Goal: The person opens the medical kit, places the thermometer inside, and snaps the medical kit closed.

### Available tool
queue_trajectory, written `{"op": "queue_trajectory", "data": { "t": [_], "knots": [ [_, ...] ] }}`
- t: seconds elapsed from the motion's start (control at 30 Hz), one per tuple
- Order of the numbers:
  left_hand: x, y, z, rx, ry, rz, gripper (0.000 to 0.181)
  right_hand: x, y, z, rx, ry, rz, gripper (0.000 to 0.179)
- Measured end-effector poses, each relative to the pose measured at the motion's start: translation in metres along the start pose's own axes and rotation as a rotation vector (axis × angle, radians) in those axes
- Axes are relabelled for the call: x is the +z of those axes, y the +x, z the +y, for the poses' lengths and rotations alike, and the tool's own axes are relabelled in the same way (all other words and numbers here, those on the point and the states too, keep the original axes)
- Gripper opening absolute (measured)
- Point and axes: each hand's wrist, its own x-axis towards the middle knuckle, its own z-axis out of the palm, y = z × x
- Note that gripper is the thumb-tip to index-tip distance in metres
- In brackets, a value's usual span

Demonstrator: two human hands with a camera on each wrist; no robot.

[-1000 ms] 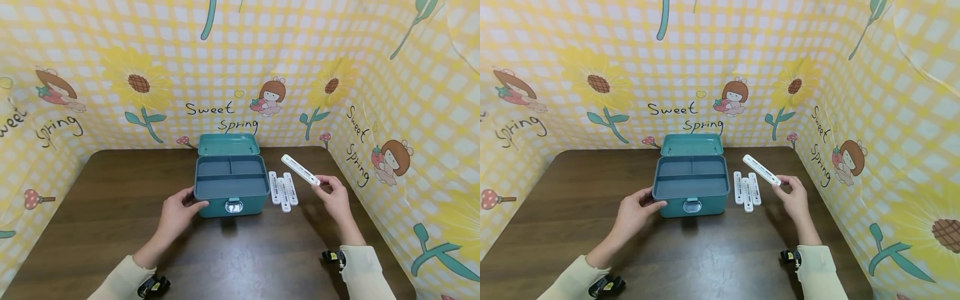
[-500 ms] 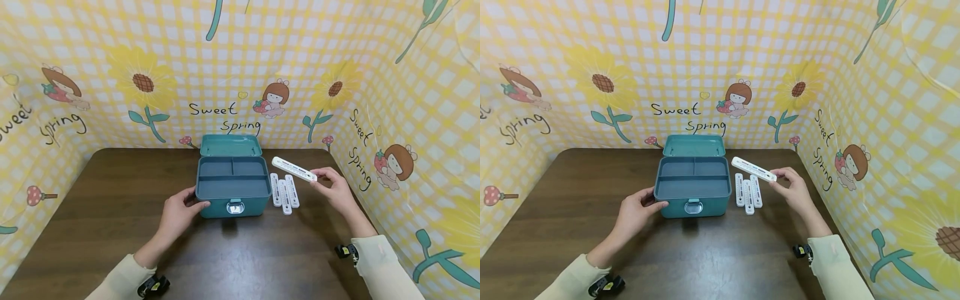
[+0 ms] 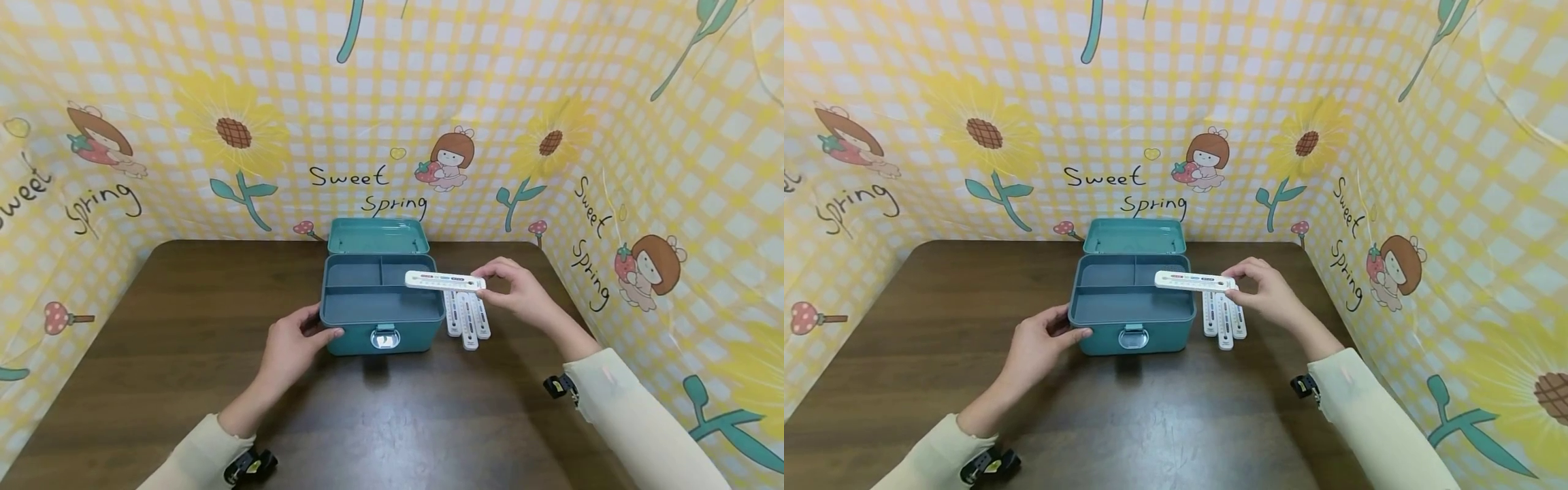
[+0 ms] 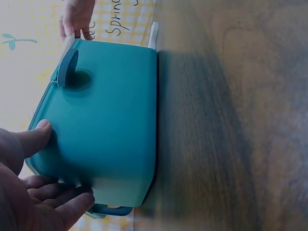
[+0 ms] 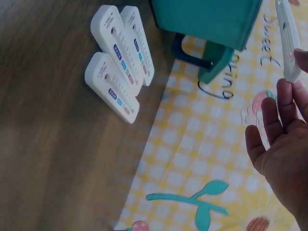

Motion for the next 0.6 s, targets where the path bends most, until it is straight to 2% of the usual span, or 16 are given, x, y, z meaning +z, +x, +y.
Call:
{"op": "queue_trajectory", "data": {
  "t": [0.37, 0.6],
  "knots": [
    [-0.004, 0.002, -0.002, 0.002, 0.019, 0.009, 0.072, 0.008, 0.033, -0.029, -0.087, -0.125, -0.173, 0.025],
    [0.0, 0.001, -0.002, -0.011, 0.014, 0.0, 0.073, 0.016, 0.044, -0.036, -0.108, -0.203, -0.235, 0.023]
  ]
}}
